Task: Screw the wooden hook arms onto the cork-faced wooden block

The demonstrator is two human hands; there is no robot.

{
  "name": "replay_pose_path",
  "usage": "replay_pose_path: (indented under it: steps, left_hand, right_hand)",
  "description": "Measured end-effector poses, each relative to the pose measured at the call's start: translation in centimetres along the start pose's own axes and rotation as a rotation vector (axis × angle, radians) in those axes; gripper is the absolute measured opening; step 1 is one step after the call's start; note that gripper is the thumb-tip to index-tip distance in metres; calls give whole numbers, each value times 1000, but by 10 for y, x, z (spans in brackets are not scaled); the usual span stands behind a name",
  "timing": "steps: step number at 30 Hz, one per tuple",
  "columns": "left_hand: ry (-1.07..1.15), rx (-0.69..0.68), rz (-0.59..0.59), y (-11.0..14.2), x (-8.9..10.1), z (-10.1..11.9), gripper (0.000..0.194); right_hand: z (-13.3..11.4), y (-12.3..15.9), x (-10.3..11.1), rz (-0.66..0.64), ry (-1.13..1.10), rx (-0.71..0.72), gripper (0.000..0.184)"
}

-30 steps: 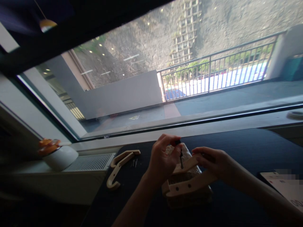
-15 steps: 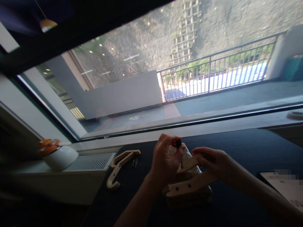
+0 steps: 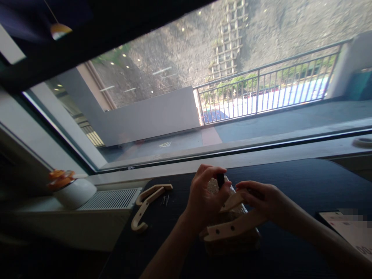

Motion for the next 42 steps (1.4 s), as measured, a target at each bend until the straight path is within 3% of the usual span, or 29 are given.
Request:
replay_pose_path:
  steps: [9, 15, 26, 31, 37, 42]
  left_hand:
    - [39, 61, 77, 2, 0, -1, 18]
    - [43, 99, 38, 1, -1, -1, 21]
    - [-71, -4, -57, 2, -1, 1, 30]
    - [-76, 38, -67, 7, -8, -4, 29]
    - [49, 183, -60, 12, -13, -12, 27]
    - [-33, 133, -38, 9, -7, -10, 23]
  right_hand:
    - [0, -1, -1, -14, -14, -21, 39]
    - [1, 0, -1, -6, -11, -13, 40]
    - [-12, 0, 3, 49, -15, 0, 39]
    - [-3, -1, 2, 35, -3, 15, 38]
    - [-4, 1, 2, 27, -2, 27, 38]
    - [-6, 2, 2, 20, -2, 15, 38]
Point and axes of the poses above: each hand's wrist, its own y-axis away from the middle knuckle, its own x-axis out of the back of the hand, z = x × y, the point moved 5 cm from there along -y, towards the middle knuckle, and after that the axes turned 1 degree about x, right-handed, at the moved point
